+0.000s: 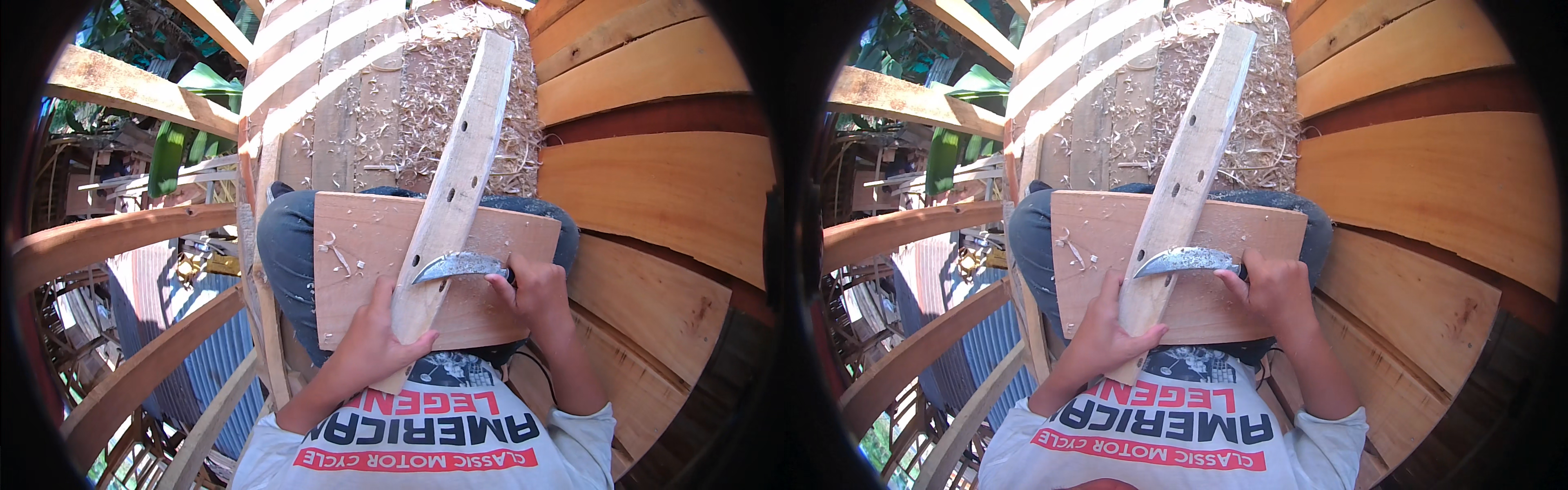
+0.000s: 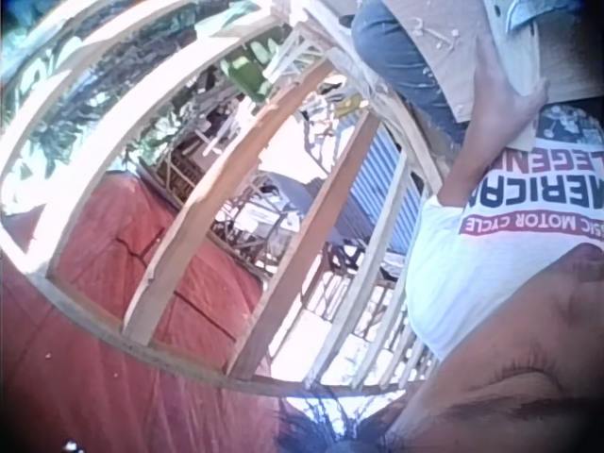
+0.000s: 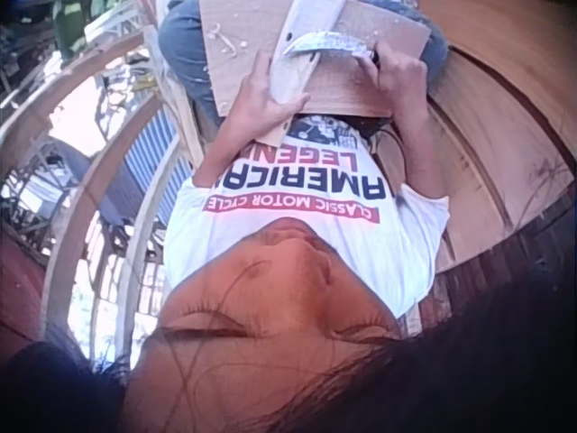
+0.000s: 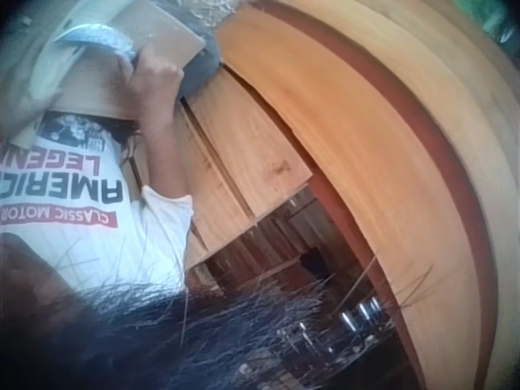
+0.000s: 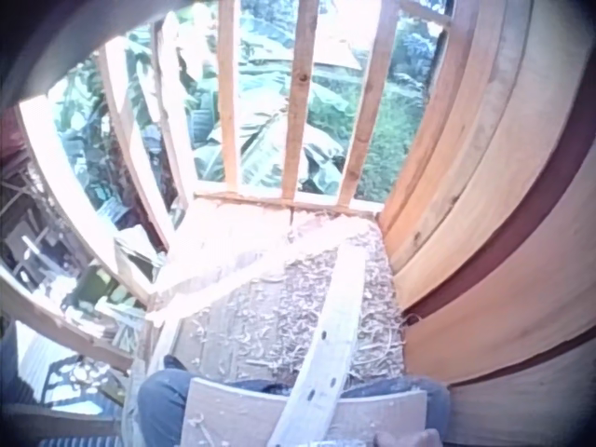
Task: The person sits on the floor of a wooden structure and uses a curved knife to carve a long, thin piece of wood. They repeatedly shave off thin layers of wood, creating wood shavings that accumulate on the floor.
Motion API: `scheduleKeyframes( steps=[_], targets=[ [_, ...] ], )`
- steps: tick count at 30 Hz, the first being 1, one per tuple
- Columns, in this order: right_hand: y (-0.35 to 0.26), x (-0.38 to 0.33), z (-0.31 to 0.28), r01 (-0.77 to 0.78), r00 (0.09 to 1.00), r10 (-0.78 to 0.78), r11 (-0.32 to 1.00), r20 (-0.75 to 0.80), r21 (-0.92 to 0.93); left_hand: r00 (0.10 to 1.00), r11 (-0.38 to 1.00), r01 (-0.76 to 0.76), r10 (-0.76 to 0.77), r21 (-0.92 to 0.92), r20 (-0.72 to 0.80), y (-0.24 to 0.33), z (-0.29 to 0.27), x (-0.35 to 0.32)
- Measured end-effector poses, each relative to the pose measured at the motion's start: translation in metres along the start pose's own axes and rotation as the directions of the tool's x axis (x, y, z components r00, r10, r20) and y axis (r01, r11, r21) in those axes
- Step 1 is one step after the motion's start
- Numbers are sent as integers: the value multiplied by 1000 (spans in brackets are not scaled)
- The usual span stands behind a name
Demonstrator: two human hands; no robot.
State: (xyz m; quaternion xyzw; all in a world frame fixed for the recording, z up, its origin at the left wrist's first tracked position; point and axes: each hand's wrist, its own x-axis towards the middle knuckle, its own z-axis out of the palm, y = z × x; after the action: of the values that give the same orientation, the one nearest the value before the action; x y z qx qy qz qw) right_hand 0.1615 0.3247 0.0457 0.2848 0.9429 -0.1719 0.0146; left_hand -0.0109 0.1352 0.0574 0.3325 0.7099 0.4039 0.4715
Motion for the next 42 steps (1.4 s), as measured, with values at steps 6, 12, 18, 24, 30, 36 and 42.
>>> scheduleKeyframes(
  steps=[6, 12, 18, 24, 30, 36, 42],
  targets=[
    [10, 11, 0, -29, 993, 25, 999, -113, -32, 997, 997, 71, -70, -34, 45, 4, -2, 0],
    [81, 38, -37, -480, 849, 468, 877, -247, 12, 936, 965, 249, -219, -77, 277, -8, -1, -26],
    [10, 12, -28, -175, 974, 192, 974, -116, 143, 965, 965, 230, -210, -123, 154, 0, -5, -17],
    [-2, -2, -2, -116, 990, 118, 993, -73, 24, 968, 972, 204, -182, -118, 171, -1, -9, -17],
    [21, 24, -14, -219, 973, 214, 973, -82, -68, 967, 970, 206, -181, -132, 179, 0, -8, -19],
    [44, 55, -14, -365, 924, 353, 929, -147, -64, 970, 979, 189, -173, -82, 171, 4, -11, -19],
    [88, 66, -43, -585, 797, 567, 811, -208, -28, 940, 946, 266, -212, -184, 266, -3, -12, -22]
  ],
)
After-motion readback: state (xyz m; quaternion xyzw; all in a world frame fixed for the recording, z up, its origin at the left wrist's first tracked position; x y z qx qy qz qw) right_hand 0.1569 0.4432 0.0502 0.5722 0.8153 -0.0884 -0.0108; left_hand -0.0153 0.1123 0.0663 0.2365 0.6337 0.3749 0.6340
